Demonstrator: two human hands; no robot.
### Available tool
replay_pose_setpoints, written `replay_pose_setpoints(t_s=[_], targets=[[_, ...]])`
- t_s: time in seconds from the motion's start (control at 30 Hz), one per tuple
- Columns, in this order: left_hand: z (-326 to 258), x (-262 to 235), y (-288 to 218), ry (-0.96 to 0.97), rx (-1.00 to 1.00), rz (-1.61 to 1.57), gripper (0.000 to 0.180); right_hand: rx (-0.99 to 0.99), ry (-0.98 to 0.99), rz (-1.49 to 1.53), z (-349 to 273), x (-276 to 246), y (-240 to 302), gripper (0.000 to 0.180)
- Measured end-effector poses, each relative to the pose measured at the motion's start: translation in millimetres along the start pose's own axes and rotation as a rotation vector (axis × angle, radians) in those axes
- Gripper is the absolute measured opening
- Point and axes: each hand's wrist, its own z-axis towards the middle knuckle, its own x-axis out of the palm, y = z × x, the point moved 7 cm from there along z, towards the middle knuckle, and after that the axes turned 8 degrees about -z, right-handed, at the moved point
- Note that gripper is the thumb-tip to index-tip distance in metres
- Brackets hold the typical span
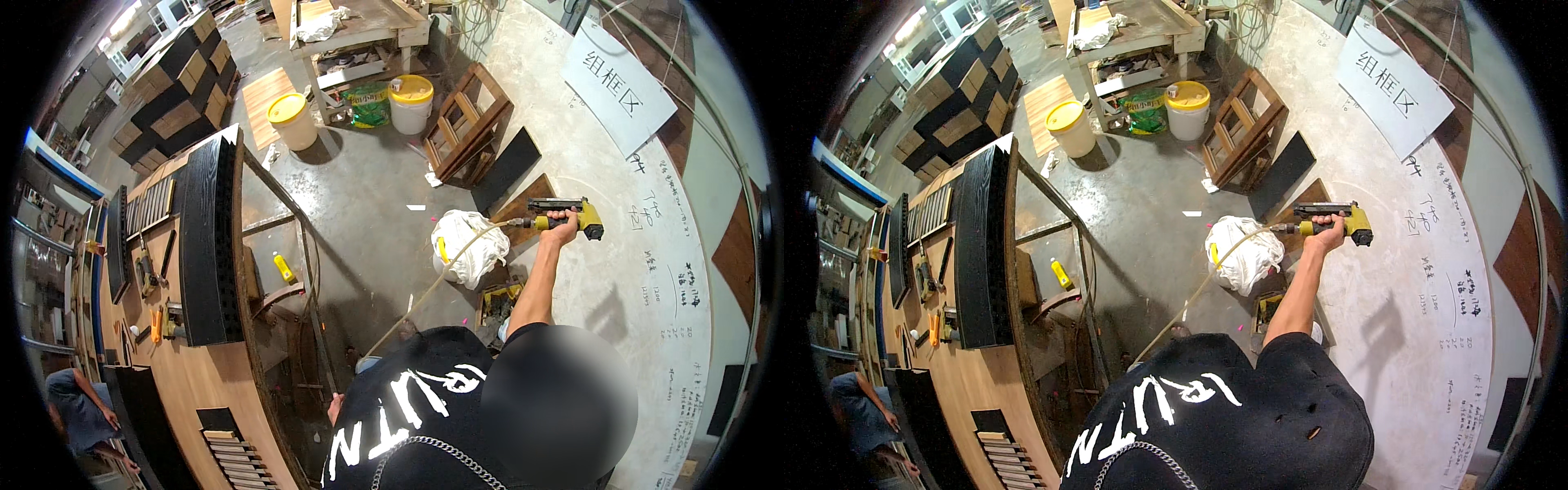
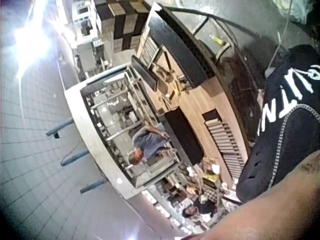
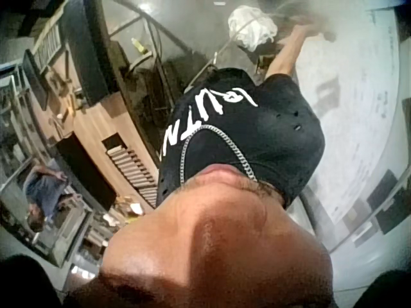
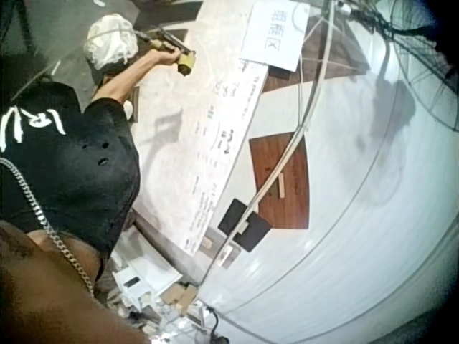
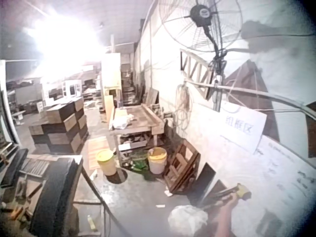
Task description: The person lubricates a nail gun, loads nails, and uses it to fasten a wooden slat and a black panel to a frame on a workbench.
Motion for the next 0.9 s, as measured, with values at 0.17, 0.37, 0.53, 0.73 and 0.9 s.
replay_pose_setpoints(t_s=[0.17, 0.37, 0.53, 0.73, 0.9], targets=[[-1.3, 5.8, -4.8, -0.08, -0.022, -0.182, 0.062, -0.015, -0.005, 0.018, 2.2, 1.0, 6.1, 0.027], [-20.1, 20.9, -27.4, -0.063, -0.061, -0.265, 0.06, -0.05, -0.066, 0.001, -1.0, 3.6, 12.9, 0.028], [-16.1, 23.6, -33.5, -0.038, -0.079, -0.239, 0.06, -0.074, -0.079, 0.006, -3.1, 1.7, 17.5, 0.019], [-0.5, 40.1, -47.1, 0.031, -0.1, -0.188, 0.059, -0.126, -0.122, 0.0, 17.6, -19.6, 48.2, 0.013], [18.8, 46.6, -63.7, 0.095, -0.118, -0.131, 0.059, -0.307, -0.081, -0.037, 47.0, -37.0, 118.2, 0.024]])
